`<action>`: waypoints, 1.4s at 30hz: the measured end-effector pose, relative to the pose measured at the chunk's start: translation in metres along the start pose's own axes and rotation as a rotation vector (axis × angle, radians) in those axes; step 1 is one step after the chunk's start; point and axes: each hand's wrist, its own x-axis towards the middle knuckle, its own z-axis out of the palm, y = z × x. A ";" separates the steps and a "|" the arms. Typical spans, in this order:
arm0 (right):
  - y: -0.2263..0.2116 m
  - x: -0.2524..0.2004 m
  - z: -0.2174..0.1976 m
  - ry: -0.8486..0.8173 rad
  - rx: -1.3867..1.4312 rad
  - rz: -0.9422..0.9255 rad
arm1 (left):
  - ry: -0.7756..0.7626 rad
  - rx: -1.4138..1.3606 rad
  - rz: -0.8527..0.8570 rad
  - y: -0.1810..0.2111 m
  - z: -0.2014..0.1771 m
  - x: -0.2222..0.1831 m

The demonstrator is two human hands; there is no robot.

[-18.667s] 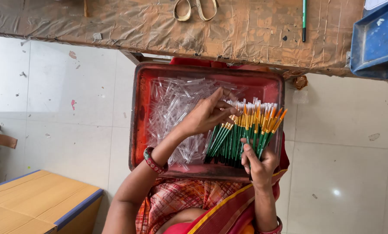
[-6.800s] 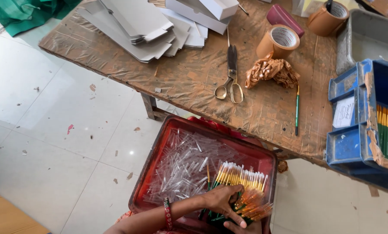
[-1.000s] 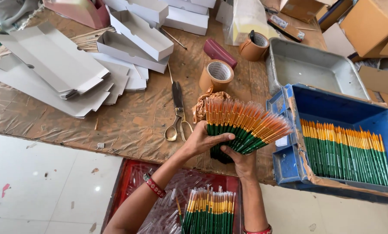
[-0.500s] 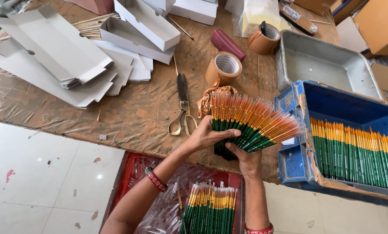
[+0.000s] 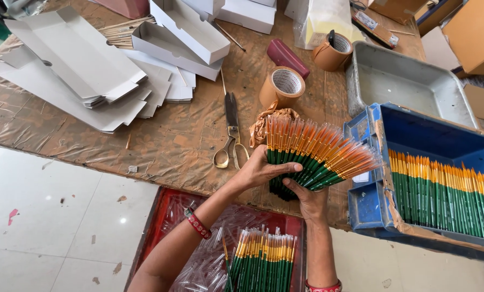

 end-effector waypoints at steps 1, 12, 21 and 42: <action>-0.001 -0.001 0.000 0.000 -0.011 -0.010 | -0.005 -0.003 0.002 0.001 0.001 0.001; -0.017 -0.003 0.012 -0.155 -0.167 -0.001 | -0.034 0.112 0.053 0.000 0.003 -0.002; 0.033 0.008 -0.012 -0.235 -0.654 -0.087 | 0.047 0.217 0.130 -0.009 0.031 0.002; -0.175 -0.066 0.078 -1.067 -1.200 -1.551 | -0.303 -0.451 -0.543 0.044 0.056 -0.048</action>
